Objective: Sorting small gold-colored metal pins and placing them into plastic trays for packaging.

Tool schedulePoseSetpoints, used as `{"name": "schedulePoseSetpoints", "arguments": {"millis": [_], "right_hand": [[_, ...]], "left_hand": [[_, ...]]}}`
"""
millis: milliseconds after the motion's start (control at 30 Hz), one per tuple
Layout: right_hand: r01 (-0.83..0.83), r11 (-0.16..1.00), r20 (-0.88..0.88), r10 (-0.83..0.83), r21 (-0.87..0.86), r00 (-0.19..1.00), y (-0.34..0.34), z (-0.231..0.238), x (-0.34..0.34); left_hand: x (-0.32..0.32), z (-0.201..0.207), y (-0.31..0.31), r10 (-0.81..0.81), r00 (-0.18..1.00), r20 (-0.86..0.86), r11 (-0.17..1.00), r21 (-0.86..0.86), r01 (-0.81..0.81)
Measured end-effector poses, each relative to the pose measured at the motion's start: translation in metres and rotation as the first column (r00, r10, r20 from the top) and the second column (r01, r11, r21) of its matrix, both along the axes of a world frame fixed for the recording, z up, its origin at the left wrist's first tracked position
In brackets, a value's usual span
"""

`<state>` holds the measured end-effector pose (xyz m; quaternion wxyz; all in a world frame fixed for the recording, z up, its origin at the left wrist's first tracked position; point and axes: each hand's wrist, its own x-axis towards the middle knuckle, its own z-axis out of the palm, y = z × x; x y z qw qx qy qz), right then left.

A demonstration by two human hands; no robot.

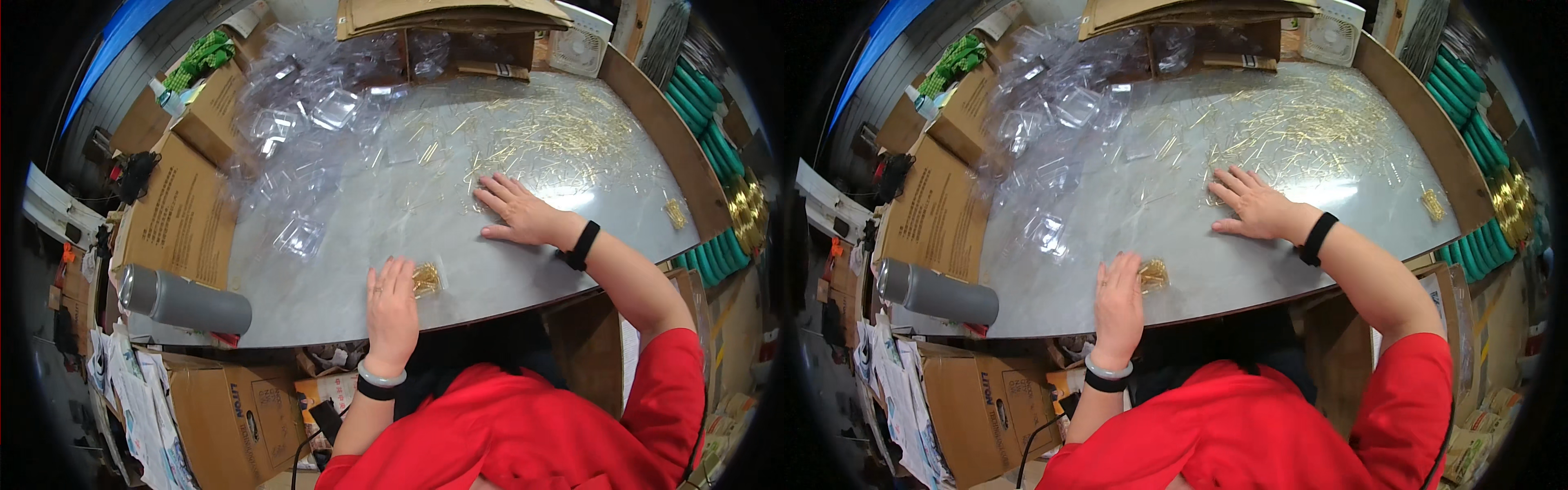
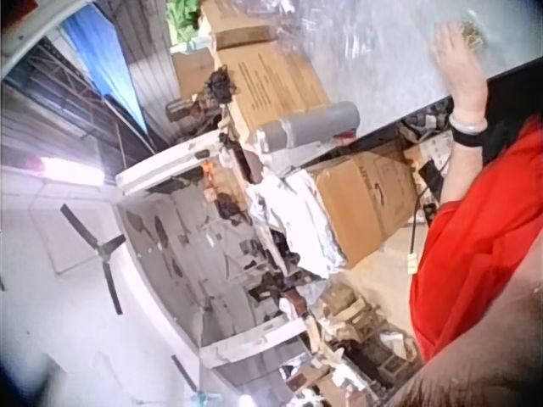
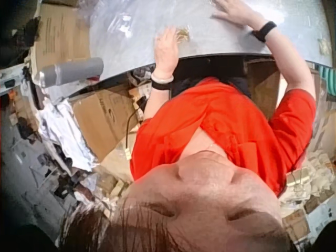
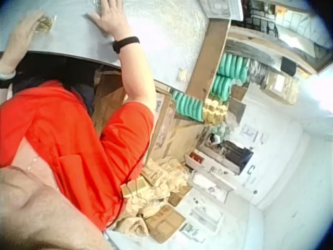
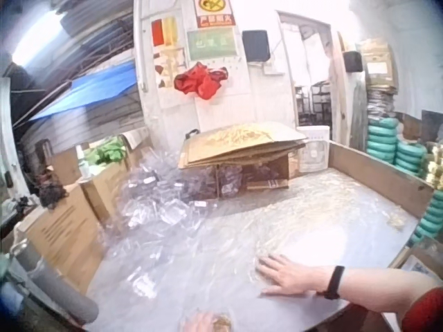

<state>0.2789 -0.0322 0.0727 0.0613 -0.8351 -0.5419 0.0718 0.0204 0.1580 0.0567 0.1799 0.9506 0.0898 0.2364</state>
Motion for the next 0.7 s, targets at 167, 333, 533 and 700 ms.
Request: {"name": "schedulePoseSetpoints", "arguments": {"millis": [167,333,533,700], "right_hand": [[-0.132,0.990,0.043,0.130,0.040,0.991,-0.021,-0.001,-0.055],[-0.084,0.991,0.123,0.071,0.106,0.990,-0.042,-0.007,-0.099],[0.212,0.956,0.132,-0.241,0.205,0.962,-0.032,-0.017,-0.102],[0.300,0.911,0.190,-0.360,0.283,0.913,-0.009,-0.025,-0.112]], "left_hand": [[-0.002,-0.007,0.019,0.048,0.998,0.030,0.998,-0.043,-0.046],[-0.003,-0.003,0.013,0.111,0.977,0.183,0.993,0.012,-0.115],[-0.031,-0.008,-0.020,-0.129,0.933,0.335,0.982,-0.089,0.167],[-0.013,-0.017,-0.042,-0.222,0.961,0.164,0.966,-0.099,0.240]]}}
